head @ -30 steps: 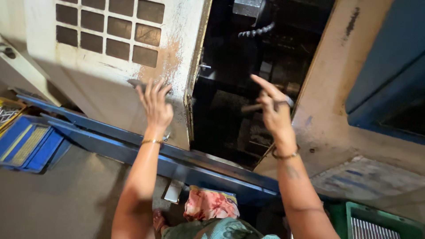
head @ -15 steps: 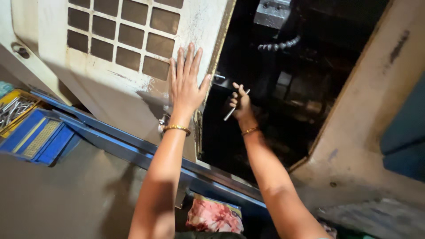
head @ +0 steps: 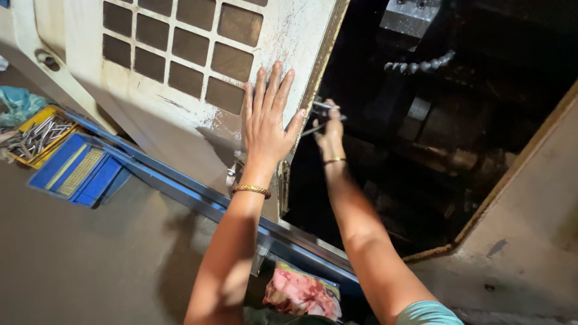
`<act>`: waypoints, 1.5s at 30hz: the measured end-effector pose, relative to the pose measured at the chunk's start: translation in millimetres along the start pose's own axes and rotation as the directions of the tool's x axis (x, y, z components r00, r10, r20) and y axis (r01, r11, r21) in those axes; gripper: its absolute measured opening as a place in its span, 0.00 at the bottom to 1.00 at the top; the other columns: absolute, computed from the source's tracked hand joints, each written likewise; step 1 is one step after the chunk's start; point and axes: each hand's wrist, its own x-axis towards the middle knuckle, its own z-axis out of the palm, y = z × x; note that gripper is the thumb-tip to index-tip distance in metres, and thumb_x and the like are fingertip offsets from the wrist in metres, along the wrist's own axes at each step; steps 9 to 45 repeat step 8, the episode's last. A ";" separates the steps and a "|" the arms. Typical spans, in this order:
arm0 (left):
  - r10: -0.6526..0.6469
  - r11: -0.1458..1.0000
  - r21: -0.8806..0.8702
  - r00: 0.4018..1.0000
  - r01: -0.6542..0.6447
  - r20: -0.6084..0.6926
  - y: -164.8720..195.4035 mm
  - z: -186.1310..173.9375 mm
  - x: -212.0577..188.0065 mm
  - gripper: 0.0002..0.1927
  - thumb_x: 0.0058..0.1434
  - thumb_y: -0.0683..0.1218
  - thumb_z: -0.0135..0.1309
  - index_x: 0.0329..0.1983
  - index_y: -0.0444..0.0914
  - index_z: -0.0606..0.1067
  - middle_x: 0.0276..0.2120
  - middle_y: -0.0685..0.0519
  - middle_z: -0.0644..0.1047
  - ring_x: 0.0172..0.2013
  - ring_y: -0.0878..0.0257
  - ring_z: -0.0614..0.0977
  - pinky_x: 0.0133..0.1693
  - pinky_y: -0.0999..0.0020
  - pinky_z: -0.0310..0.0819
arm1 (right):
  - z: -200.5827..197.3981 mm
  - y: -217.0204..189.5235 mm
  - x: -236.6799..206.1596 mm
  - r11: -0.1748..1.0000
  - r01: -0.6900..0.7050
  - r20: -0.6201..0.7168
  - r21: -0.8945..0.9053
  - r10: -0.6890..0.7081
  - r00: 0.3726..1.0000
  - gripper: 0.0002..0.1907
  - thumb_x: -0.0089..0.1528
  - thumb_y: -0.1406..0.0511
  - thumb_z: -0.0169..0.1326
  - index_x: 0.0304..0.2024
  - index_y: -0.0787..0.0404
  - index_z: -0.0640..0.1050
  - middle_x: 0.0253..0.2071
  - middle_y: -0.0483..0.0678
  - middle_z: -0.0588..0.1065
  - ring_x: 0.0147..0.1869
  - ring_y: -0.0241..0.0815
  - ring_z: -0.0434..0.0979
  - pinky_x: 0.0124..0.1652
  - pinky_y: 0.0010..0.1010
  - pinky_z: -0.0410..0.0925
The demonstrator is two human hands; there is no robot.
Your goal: The person repeatedly opens a machine door, wipes the interior and exterior surfaces with a cloth, and uses a metal rod to scrape or clean the door frame and vent area. The person handles multiple metal rods from a green tray and wipes them with a cloth before returning them.
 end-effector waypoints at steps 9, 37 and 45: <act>-0.015 1.000 -0.002 1.000 0.014 -0.002 -5.8 4.2 -1.8 0.38 0.69 0.57 0.54 0.80 0.49 0.57 0.79 0.54 0.52 0.79 0.52 0.50 0.78 0.49 0.38 | -52.1 -28.3 38.1 0.903 0.082 -0.069 0.422 -0.058 0.996 0.30 0.64 0.36 0.43 0.48 0.51 0.74 0.42 0.46 0.77 0.43 0.48 0.73 0.49 0.44 0.67; -0.015 1.000 -0.002 1.000 0.014 -0.002 -5.8 4.2 -1.8 0.38 0.69 0.57 0.54 0.80 0.49 0.57 0.79 0.54 0.52 0.79 0.52 0.50 0.78 0.49 0.38 | -52.1 -28.3 38.1 0.903 0.082 -0.069 0.422 -0.058 0.996 0.30 0.64 0.36 0.43 0.48 0.51 0.74 0.42 0.46 0.77 0.43 0.48 0.73 0.49 0.44 0.67; -0.015 1.000 -0.002 1.000 0.014 -0.002 -5.8 4.2 -1.8 0.38 0.69 0.57 0.54 0.80 0.49 0.57 0.79 0.54 0.52 0.79 0.52 0.50 0.78 0.49 0.38 | -52.1 -28.3 38.1 0.903 0.082 -0.069 0.422 -0.058 0.996 0.30 0.64 0.36 0.43 0.48 0.51 0.74 0.42 0.46 0.77 0.43 0.48 0.73 0.49 0.44 0.67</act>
